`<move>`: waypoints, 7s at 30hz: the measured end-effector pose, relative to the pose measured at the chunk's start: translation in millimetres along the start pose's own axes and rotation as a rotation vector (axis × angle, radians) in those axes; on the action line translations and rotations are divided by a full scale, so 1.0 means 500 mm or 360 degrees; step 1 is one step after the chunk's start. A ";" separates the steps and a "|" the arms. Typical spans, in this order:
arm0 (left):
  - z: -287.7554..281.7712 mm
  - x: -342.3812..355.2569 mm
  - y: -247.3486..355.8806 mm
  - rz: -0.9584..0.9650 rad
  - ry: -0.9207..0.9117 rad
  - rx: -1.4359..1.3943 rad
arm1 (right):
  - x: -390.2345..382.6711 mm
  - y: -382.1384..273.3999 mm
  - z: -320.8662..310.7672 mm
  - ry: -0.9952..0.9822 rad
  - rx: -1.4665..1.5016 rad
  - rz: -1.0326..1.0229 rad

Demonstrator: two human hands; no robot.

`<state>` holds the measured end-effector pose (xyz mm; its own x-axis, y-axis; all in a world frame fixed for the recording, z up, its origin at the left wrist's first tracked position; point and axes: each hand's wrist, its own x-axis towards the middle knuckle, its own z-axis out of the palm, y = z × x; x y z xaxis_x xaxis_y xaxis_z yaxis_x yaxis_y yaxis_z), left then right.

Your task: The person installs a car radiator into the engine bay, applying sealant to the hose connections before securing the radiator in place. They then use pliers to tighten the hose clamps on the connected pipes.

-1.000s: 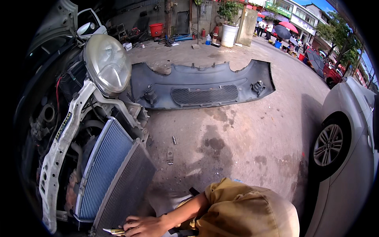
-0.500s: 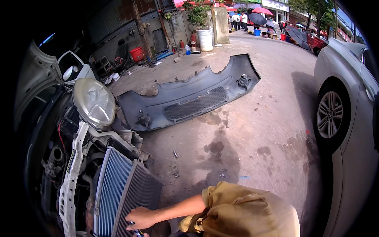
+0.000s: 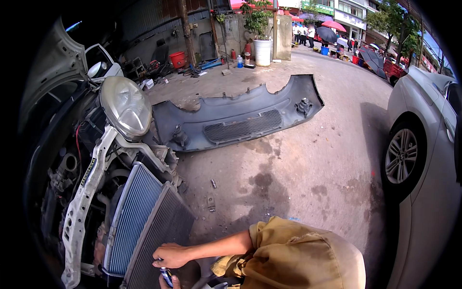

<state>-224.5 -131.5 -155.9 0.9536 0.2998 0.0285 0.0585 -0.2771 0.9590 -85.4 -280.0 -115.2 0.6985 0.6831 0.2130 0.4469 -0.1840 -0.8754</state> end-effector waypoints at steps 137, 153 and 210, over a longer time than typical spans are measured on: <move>-0.428 0.245 0.213 -0.0123 -0.0110 0.2930 | 0.058 0.085 0.108 -0.0300 0.1094 0.0285; -0.486 0.154 0.184 -0.0015 0.0482 0.2124 | 0.091 0.063 0.106 -0.0243 0.1286 0.0153; -0.294 0.022 0.229 0.0228 0.0334 0.0286 | 0.237 -0.183 0.045 -0.0378 0.0458 -0.1000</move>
<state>-250.5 -25.7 -4.5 0.8753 0.4227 0.2350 -0.0029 -0.4813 0.8766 -56.3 -166.5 -19.5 0.2035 0.7397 0.6414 0.5362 0.4639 -0.7051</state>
